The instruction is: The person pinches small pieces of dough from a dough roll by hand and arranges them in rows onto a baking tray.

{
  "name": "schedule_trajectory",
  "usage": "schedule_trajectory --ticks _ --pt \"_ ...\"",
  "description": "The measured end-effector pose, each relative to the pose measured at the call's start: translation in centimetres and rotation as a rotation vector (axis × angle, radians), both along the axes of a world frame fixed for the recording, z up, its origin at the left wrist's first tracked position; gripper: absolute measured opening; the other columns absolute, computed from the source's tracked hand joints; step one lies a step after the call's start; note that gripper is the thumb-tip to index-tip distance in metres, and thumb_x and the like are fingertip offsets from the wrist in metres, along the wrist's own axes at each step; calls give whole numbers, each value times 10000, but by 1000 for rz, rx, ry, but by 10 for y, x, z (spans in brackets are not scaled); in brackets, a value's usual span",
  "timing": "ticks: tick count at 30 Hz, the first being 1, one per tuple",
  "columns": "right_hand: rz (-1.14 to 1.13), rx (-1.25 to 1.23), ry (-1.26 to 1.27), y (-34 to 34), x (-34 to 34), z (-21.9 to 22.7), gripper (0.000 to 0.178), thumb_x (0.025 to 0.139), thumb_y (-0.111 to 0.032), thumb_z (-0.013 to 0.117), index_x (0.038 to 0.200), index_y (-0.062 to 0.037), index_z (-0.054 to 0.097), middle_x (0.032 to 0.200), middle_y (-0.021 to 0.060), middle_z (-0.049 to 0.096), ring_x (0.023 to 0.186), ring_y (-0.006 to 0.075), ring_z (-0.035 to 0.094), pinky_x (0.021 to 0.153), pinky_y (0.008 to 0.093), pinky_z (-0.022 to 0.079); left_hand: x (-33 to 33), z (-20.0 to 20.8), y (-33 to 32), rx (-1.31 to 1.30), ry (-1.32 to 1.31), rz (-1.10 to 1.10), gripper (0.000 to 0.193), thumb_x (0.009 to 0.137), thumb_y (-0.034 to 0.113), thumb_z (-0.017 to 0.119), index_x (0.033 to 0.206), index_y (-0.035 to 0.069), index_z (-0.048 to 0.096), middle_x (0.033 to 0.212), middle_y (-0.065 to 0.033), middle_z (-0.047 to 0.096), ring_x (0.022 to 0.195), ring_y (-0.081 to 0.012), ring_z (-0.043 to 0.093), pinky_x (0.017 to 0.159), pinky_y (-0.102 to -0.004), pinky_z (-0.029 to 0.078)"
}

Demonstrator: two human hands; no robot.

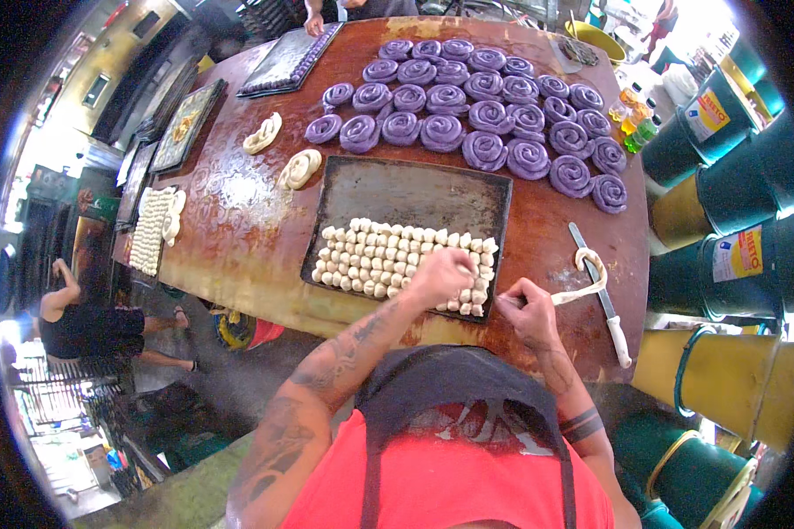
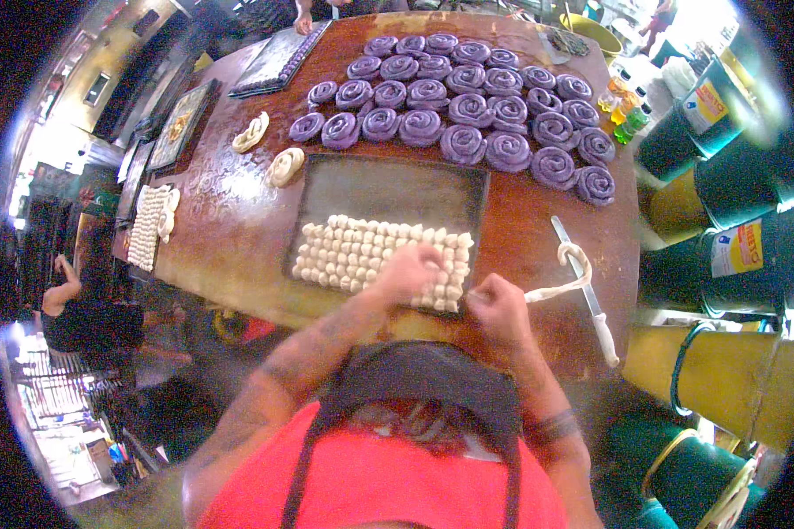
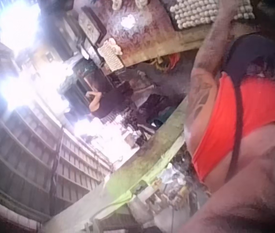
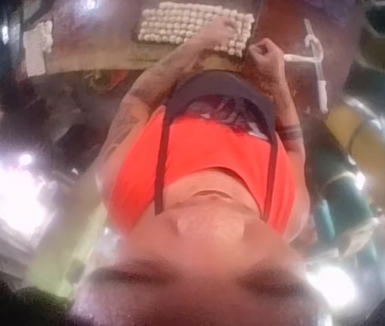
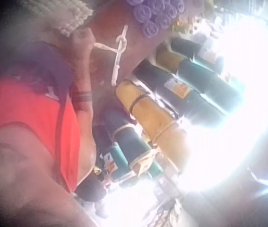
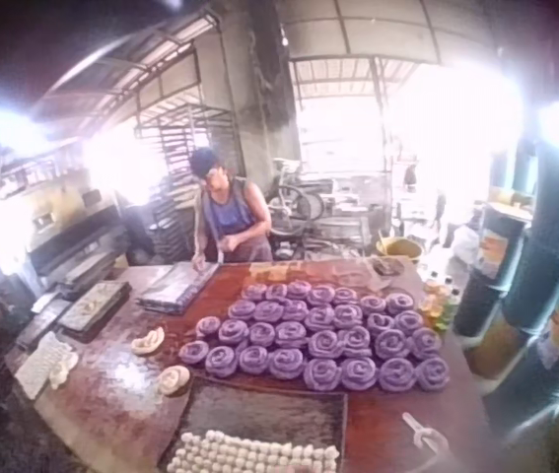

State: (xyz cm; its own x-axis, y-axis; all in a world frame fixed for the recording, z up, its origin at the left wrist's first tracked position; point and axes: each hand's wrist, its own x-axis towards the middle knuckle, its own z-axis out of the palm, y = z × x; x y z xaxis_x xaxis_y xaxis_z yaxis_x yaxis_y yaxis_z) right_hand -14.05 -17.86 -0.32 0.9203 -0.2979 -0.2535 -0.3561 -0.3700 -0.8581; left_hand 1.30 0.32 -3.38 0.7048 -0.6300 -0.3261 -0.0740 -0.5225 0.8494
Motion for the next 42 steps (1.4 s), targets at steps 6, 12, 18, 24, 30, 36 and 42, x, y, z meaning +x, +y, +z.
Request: schedule_trajectory --ticks 6,12,18,24,30,36,42 --pt "285 -735 -398 -24 -20 -54 204 819 -140 801 1009 -94 742 974 121 706 888 308 678 792 389 555 115 -30 128 213 -819 584 159 790 43 699 927 92 763 1104 -153 660 1068 -317 633 975 -412 519" --pt "-272 602 -180 -52 -6 -65 105 1040 -193 650 1024 -90 658 797 -31 621 701 80 557 634 276 501 130 -39 158 450 -524 348 266 832 102 724 1094 65 748 1136 -177 676 1095 -371 633 976 -447 519" --pt "-204 135 -239 -40 16 -27 189 970 -122 726 991 -102 539 697 -55 483 536 35 411 459 233 342 56 -6 45 -151 -568 255 263 871 68 702 1126 16 740 1071 -168 732 1066 -292 683 981 -404 524" --pt "-189 45 -109 -13 26 -29 236 958 -238 665 869 -19 660 873 49 680 817 133 610 698 332 515 -22 56 -45 -487 -402 -175 200 922 145 731 1099 52 741 997 -129 719 946 -290 687 868 -385 552" --pt "-142 -69 -303 14 30 -7 170 836 4 740 985 5 657 900 76 694 836 166 652 745 310 527 -20 27 -32 -463 -463 -201 251 920 223 773 1066 30 708 973 -123 717 958 -294 687 887 -401 549" --pt "-106 -88 -285 8 22 -20 185 843 -12 756 1015 -5 688 895 89 704 810 133 645 734 281 523 -22 0 -28 -162 220 -24 292 924 233 776 1102 10 713 892 -88 747 815 -147 698 725 -318 569" --pt "64 -78 -84 -21 7 -34 241 783 -145 804 987 -40 730 907 144 737 899 313 708 811 399 559 46 -41 63 -64 7 349 251 845 91 752 1092 53 735 901 -86 773 747 -165 700 653 -320 579"
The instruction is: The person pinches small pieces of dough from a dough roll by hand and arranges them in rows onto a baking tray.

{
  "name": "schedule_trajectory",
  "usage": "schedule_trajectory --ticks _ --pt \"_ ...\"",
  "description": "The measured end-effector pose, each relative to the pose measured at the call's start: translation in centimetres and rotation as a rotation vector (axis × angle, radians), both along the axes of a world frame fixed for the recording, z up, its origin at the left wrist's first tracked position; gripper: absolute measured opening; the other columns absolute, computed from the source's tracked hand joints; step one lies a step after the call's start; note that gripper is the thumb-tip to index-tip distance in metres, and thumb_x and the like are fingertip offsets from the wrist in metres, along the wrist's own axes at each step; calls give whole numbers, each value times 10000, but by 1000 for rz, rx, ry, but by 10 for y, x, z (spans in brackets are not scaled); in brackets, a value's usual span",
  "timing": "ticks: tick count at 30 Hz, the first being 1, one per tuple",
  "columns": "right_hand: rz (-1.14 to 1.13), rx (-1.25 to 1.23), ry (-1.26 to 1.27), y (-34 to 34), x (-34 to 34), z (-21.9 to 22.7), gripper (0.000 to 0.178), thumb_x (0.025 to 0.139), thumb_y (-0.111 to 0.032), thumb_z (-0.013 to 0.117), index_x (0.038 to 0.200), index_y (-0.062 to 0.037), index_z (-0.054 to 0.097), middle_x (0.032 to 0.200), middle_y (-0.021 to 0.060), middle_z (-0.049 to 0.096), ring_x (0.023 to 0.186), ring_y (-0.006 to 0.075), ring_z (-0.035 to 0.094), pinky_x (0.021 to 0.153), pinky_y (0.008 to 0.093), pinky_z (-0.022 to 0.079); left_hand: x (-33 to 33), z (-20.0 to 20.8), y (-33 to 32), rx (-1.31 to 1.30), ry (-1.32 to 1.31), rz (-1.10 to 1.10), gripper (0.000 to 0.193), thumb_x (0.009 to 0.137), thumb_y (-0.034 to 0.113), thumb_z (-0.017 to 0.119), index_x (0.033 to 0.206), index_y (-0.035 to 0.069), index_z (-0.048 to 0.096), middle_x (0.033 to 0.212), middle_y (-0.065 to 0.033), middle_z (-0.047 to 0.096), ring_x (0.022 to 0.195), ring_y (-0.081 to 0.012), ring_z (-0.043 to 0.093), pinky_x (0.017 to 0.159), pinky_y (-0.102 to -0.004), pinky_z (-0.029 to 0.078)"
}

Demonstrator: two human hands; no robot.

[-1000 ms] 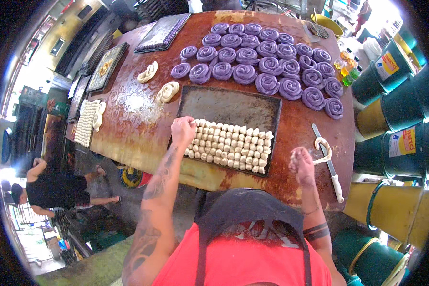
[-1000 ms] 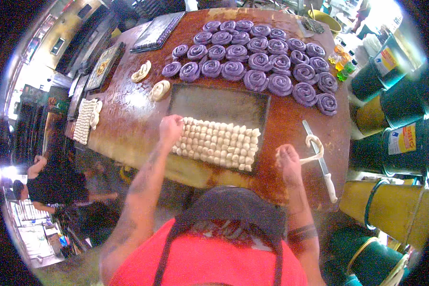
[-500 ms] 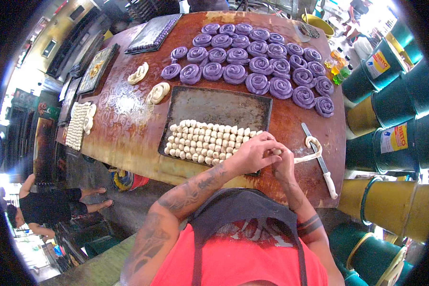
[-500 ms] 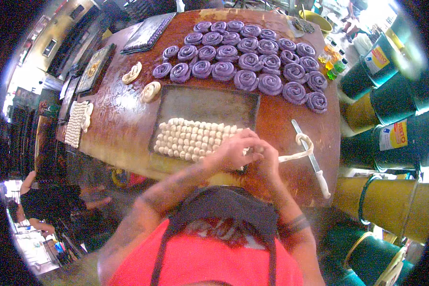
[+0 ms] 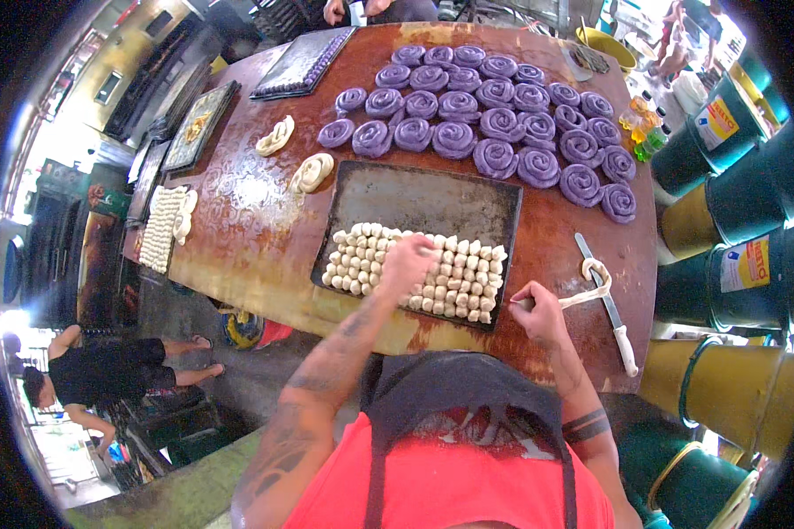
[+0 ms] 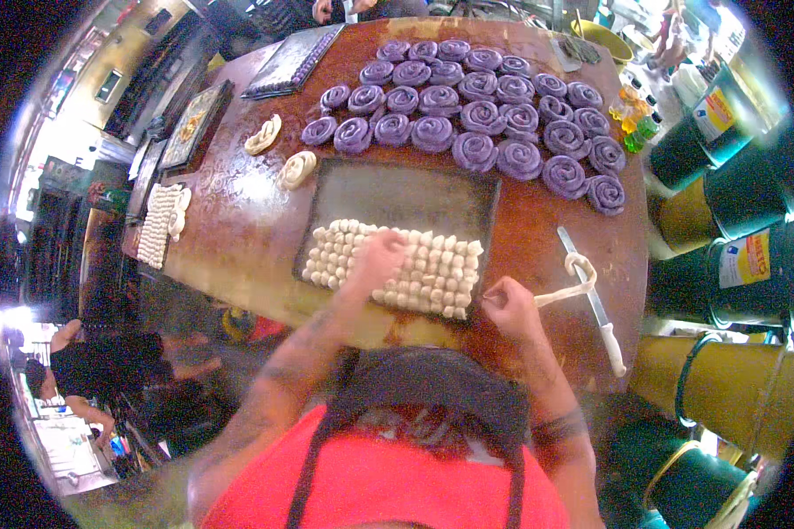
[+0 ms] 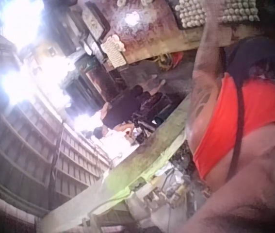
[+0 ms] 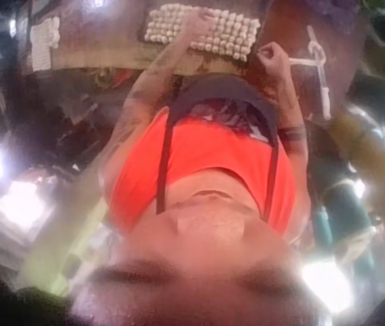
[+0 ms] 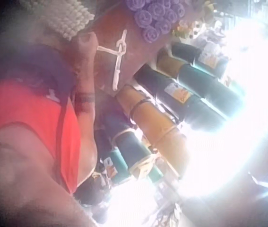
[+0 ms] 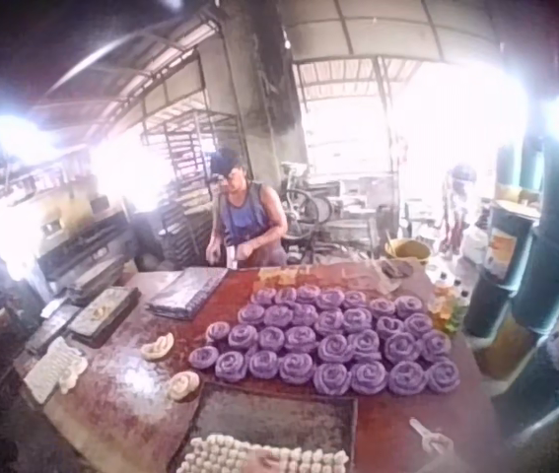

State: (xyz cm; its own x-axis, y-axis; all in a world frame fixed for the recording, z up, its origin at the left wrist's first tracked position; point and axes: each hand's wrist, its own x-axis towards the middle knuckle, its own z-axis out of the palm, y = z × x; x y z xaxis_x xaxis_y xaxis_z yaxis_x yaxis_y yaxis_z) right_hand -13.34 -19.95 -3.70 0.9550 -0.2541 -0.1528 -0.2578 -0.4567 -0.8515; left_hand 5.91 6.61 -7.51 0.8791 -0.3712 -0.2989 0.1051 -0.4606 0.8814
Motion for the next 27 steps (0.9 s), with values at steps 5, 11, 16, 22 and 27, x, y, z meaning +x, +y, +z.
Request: schedule_trajectory --ticks 5,11,16,22,27 --pt "179 -594 -190 -19 -27 -45 242 857 -180 767 1077 -95 716 994 87 714 964 265 655 849 413 536 80 10 90 417 -1079 189 120 861 54 694 970 11 715 940 -129 748 842 -287 712 807 -400 575" --pt "-193 836 -167 -37 -7 -13 125 1011 -127 649 1123 -83 616 892 -10 634 727 68 571 634 245 480 92 -17 132 798 -747 120 279 872 183 700 1130 78 716 1051 -152 723 1008 -337 683 932 -463 538" --pt "-261 370 -88 -18 0 2 143 966 -93 704 935 -100 565 788 -14 601 636 60 505 553 242 411 20 8 7 -40 -608 97 178 940 92 634 1084 61 733 1035 -169 726 940 -299 707 859 -405 579" --pt "-269 290 -141 12 2 -21 124 950 -52 637 1025 -8 725 923 15 722 838 113 642 723 300 531 -76 83 -106 -272 -397 -625 264 962 219 715 1165 53 744 1087 -164 734 1064 -320 688 956 -395 546" --pt "-240 192 -172 38 5 44 140 938 -95 675 1021 13 708 1003 107 747 932 190 682 842 349 558 -74 67 -102 -231 -287 -542 243 930 216 748 1073 20 731 1023 -159 746 967 -275 711 859 -390 569"
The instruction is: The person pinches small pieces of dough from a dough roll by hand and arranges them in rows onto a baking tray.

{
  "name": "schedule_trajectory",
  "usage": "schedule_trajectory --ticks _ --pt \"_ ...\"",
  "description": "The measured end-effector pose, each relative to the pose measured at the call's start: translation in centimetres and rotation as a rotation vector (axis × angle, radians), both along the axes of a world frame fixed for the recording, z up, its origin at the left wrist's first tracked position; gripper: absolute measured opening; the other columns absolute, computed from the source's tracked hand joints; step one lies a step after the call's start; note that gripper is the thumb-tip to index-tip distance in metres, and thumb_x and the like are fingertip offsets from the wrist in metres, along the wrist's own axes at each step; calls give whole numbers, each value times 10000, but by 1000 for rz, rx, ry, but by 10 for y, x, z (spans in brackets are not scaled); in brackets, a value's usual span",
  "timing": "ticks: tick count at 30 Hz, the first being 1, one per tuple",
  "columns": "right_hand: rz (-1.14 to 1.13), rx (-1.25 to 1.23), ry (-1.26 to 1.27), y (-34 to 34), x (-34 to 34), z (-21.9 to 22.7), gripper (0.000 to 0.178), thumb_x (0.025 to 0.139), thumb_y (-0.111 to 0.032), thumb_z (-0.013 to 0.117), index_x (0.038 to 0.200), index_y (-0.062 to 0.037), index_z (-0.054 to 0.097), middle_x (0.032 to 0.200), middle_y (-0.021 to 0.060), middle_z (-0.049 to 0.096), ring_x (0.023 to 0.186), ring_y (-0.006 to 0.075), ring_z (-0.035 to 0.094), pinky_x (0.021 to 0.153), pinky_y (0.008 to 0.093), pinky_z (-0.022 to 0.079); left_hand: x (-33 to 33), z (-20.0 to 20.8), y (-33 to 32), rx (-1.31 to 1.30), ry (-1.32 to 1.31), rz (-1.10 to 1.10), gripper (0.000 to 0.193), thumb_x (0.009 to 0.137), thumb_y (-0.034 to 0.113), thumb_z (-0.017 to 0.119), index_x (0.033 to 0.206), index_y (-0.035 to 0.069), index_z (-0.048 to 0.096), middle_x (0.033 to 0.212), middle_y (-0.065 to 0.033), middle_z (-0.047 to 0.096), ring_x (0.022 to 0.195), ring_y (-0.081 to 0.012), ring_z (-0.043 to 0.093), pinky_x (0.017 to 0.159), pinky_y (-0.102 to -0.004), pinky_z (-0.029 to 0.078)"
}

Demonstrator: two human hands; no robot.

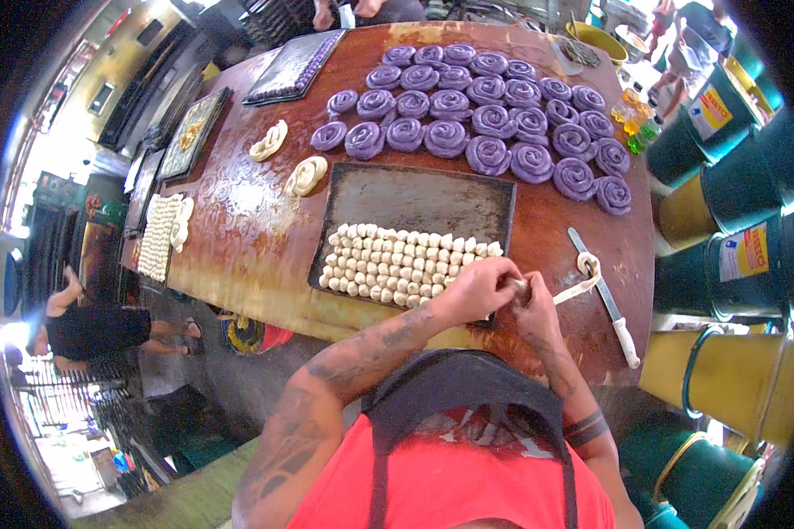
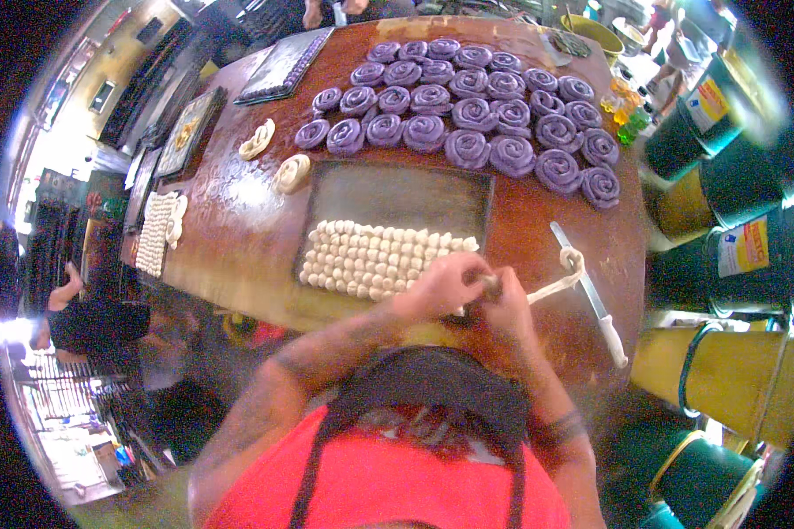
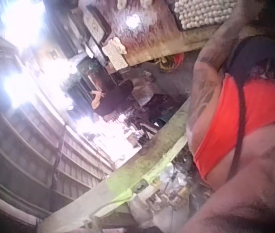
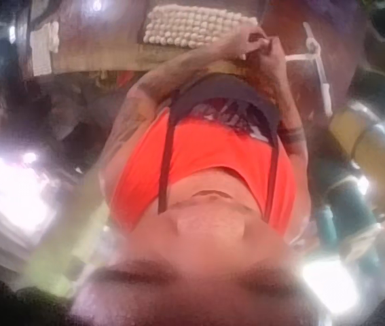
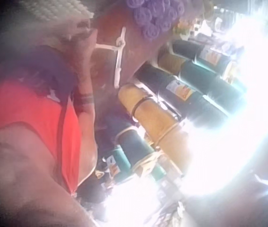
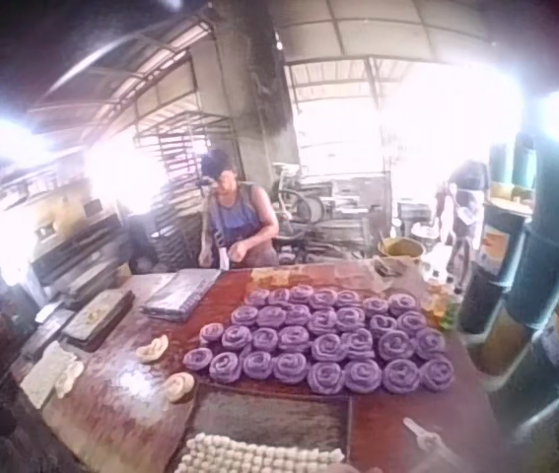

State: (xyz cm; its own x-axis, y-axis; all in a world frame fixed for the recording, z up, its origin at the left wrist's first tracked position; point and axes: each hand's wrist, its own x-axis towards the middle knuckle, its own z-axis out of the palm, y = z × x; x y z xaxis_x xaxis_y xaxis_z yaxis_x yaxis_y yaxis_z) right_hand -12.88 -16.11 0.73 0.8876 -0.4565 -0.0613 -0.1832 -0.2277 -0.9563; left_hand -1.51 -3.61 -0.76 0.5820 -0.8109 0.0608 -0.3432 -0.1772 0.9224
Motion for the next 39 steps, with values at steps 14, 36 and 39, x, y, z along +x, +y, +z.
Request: schedule_trajectory --ticks 14,36,39 --pt "251 -428 -31 -41 -34 -68 354 779 -241 856 1052 -74 706 941 113 723 1023 334 643 945 459 500 80 -50 1 329 83 392 179 830 131 726 994 77 769 950 -77 777 866 -209 718 806 -350 566" --pt "-82 243 77 -30 -7 -50 165 887 -90 711 1033 -22 671 935 90 669 888 165 617 778 327 517 -5 -7 -29 -170 -186 -44 237 861 99 760 1080 14 738 934 -150 700 874 -282 701 781 -371 558" --pt "-13 -106 142 -27 -11 -41 278 870 -150 751 1113 -33 685 1060 167 726 1011 258 695 883 367 542 -6 -18 -20 29 55 98 245 868 109 740 1088 0 735 947 -135 722 847 -236 700 772 -363 555"
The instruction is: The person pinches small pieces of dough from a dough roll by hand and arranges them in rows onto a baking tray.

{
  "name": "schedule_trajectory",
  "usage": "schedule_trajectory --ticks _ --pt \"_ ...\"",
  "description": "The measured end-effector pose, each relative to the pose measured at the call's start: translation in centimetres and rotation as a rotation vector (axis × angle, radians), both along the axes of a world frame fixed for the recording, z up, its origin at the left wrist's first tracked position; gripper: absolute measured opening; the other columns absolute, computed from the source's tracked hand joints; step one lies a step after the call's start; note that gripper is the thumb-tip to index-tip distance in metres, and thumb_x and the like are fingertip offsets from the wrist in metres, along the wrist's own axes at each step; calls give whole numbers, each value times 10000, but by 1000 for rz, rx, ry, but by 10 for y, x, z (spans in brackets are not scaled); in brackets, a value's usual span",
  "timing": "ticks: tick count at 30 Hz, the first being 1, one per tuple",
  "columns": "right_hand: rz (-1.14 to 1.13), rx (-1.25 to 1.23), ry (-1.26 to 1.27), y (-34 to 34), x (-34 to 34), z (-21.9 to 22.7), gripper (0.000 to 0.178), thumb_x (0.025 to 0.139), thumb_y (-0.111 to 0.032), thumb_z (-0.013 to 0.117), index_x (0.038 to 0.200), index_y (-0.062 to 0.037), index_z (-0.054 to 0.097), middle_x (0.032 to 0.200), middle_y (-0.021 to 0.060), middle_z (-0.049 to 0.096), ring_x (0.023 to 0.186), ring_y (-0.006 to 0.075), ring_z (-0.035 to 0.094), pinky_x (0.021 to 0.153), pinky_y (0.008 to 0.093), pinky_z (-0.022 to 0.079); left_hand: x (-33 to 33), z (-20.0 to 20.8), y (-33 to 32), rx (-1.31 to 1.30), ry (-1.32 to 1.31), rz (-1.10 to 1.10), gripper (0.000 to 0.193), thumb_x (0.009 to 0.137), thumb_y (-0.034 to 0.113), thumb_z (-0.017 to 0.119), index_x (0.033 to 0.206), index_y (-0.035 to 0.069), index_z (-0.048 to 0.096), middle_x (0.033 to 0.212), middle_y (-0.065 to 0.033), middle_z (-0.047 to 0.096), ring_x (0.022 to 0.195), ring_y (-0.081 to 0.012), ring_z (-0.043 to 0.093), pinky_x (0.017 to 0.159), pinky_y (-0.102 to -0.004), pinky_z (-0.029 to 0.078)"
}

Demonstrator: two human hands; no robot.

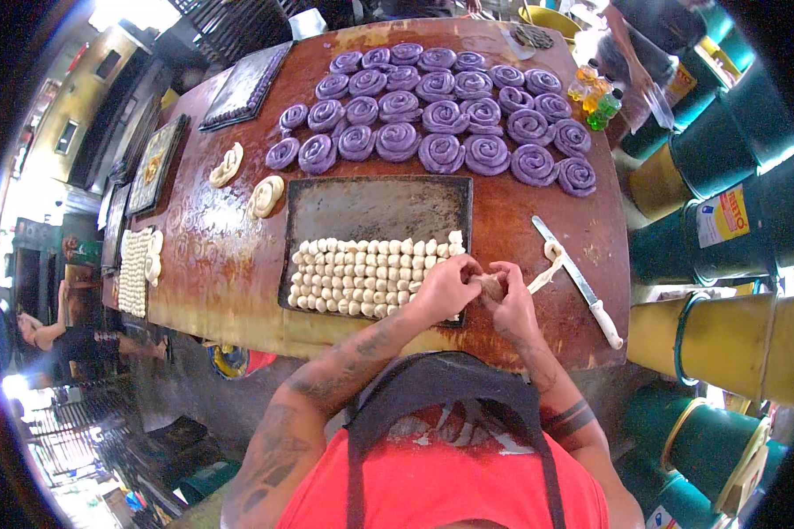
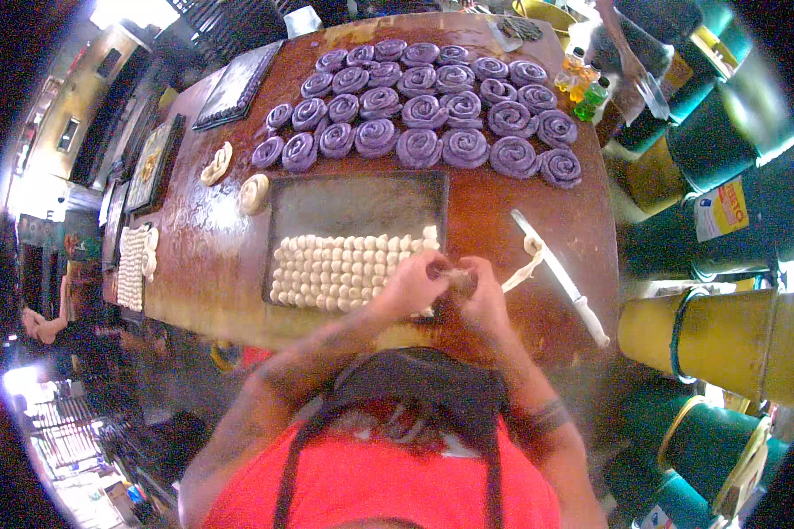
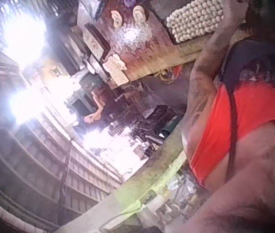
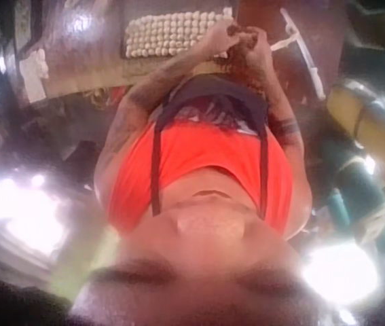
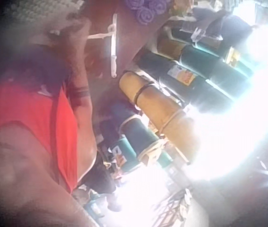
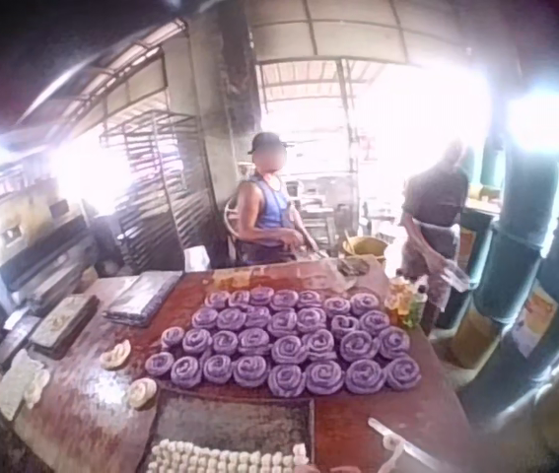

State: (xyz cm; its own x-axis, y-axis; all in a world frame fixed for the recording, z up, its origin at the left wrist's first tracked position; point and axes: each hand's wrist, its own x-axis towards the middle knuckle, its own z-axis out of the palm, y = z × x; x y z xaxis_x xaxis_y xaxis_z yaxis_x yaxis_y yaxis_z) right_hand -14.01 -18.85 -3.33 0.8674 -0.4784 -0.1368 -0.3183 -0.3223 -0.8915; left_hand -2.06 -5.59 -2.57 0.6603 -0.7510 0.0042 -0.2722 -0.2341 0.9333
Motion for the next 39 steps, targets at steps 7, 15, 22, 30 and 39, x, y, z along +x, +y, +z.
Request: schedule_trajectory --ticks 7,15,22,30,39 --pt "94 55 30 -9 -8 -12 290 821 -189 803 1046 -39 699 922 146 732 867 275 712 812 379 561 33 -18 25 327 114 -9 236 853 179 748 1037 32 758 865 -121 770 779 -188 717 729 -351 568" --pt "396 -588 -103 -20 -18 -43 361 826 -250 811 1114 -54 713 985 135 711 952 365 642 956 481 504 83 -49 5 149 -393 422 163 825 115 693 961 54 757 930 -149 727 923 -329 700 860 -434 561" --pt "-40 711 -172 -38 -13 -13 220 973 -217 695 832 -67 616 797 74 639 772 117 611 650 325 511 57 -33 -3 316 -658 316 235 880 213 720 1051 57 760 1008 -151 712 966 -339 666 889 -450 537" --pt "-153 512 -177 -9 1 -35 190 874 -197 766 935 -40 678 905 160 718 872 254 710 794 385 557 -2 32 -15 -61 -221 -224 240 896 225 770 1069 59 751 1025 -146 712 995 -342 687 898 -422 557" --pt "181 -41 -110 3 -3 -8 164 879 -43 755 992 3 645 829 66 672 778 124 633 724 291 525 14 -16 15 232 392 -79 210 854 167 748 1017 35 740 857 -53 725 775 -141 656 715 -302 539"
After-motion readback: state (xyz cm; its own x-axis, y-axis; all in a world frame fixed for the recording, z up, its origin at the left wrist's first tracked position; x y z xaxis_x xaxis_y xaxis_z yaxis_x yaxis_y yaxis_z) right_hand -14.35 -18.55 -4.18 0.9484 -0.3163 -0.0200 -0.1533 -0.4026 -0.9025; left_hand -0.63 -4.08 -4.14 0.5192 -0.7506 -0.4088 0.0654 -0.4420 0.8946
